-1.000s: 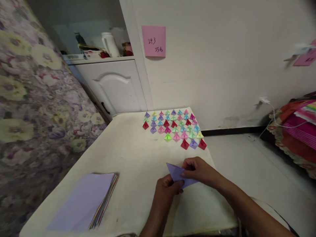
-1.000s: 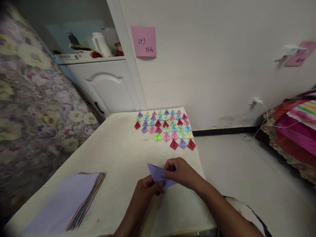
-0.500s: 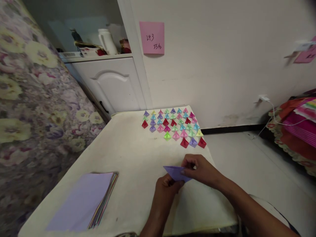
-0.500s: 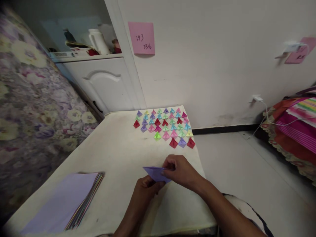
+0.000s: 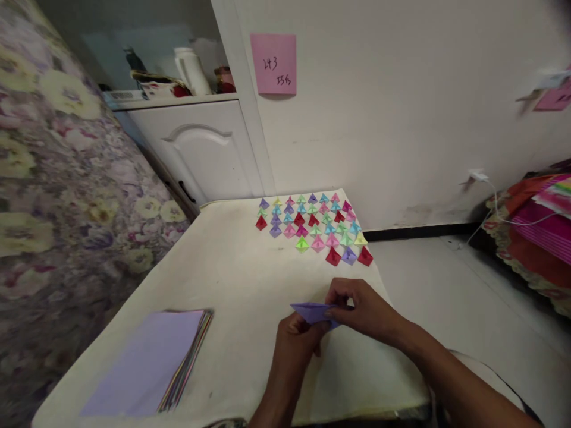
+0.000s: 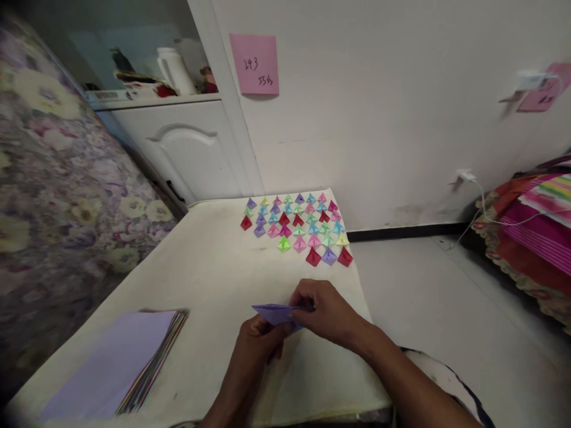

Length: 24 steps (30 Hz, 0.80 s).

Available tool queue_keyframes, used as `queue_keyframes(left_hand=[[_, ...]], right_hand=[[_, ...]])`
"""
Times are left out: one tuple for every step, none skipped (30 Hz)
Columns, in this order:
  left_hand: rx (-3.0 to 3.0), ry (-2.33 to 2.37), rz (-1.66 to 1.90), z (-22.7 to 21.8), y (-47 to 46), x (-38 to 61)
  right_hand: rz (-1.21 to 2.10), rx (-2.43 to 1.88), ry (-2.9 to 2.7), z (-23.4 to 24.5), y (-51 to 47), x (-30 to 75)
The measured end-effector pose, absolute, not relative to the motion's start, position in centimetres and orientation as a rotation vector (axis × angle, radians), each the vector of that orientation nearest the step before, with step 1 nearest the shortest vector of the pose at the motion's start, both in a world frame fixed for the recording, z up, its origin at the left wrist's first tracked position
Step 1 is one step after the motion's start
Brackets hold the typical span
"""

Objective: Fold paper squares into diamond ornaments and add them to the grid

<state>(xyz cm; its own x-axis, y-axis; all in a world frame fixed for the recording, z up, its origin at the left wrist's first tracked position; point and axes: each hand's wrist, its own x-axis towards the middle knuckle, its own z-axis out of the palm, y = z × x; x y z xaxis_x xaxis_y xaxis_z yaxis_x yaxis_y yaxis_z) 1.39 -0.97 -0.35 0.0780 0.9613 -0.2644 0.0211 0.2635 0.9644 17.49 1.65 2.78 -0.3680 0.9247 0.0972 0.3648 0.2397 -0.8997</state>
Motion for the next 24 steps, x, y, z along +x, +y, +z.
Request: queue_keyframes(left_hand=[[1.021,1.261,0.932,-0.17,-1.09,1.55],[0.994,1.241,0.930,0.00,-1.21,1.71],[0.970,1.218,0.940,0.15,-1.31,1.85],[0.948,1.199,0.961,0.28,-1.39,1.95],[0.930,1.184,0.985,0.38,-1.44,2.00],[0.914,1.175,1.008,0.45,-1.45,2.02],[0.897,1.171,1.024,0.49,-1.44,2.01],[0.877,1.169,1.034,0.50,-1.41,1.98],[0.857,1.170,1.041,0.49,-1.36,1.95],[0.836,1.169,1.044,0.45,-1.30,1.91],[0.816,1.168,1.047,0.38,-1.24,1.89],[0.794,1.167,1.052,0.30,-1.19,1.87],[0.774,1.166,1.059,0.21,-1.14,1.86],[0.755,1.166,1.068,0.11,-1.09,1.85],[0.737,1.164,1.082,0.01,-1.05,1.83],[0.722,1.161,1.097,-0.09,-1.01,1.79],[0.710,1.156,1.115,-0.19,-0.96,1.75],[0.700,1.151,1.134,-0.28,-0.92,1.69],[0.688,1.144,1.152,-0.36,-0.87,1.61],[0.675,1.136,1.167,-0.42,-0.83,1.53],[0.659,1.127,1.179,-0.46,-0.79,1.43],[0.643,1.119,1.188,-0.46,-0.76,1.34],[0.627,1.111,1.194,-0.43,-0.74,1.25],[0.616,1.103,1.196,-0.35,-0.75,1.17]], right_hand=[[1.094,-1.177,-1.862,2.78,1.63,17.45],[1.095,-1.176,-1.859,2.79,1.61,17.42],[1.101,-1.175,-1.855,2.81,1.59,17.39],[1.108,-1.173,-1.850,2.83,1.57,17.38],[1.111,-1.171,-1.846,2.86,1.55,17.37],[1.111,-1.166,-1.846,2.88,1.54,17.35],[1.103,-1.161,-1.846,2.89,1.53,17.33],[1.092,-1.156,-1.848,2.89,1.52,17.31],[1.083,-1.152,-1.850,2.86,1.52,17.27],[1.078,-1.148,-1.854,2.83,1.51,17.23],[1.076,-1.144,-1.859,2.77,1.52,17.18],[1.073,-1.142,-1.862,2.70,1.52,17.14],[1.060,-1.142,-1.862,2.63,1.52,17.10],[1.033,-1.143,-1.861,2.56,1.51,17.07],[0.991,-1.144,-1.856,2.51,1.50,17.05],[0.941,-1.139,-1.849,2.49,1.48,17.05],[0.890,-1.127,-1.842,2.50,1.46,17.06],[0.842,-1.107,-1.836,2.55,1.42,17.09],[0.801,-1.078,-1.834,2.63,1.39,17.12],[0.766,-1.046,-1.832,2.73,1.34,17.16],[0.736,-1.016,-1.831,2.84,1.30,17.19],[0.712,-0.993,-1.830,2.94,1.25,17.22],[0.694,-0.978,-1.831,3.03,1.20,17.23],[0.683,-0.971,-1.829,3.09,1.14,17.23]])
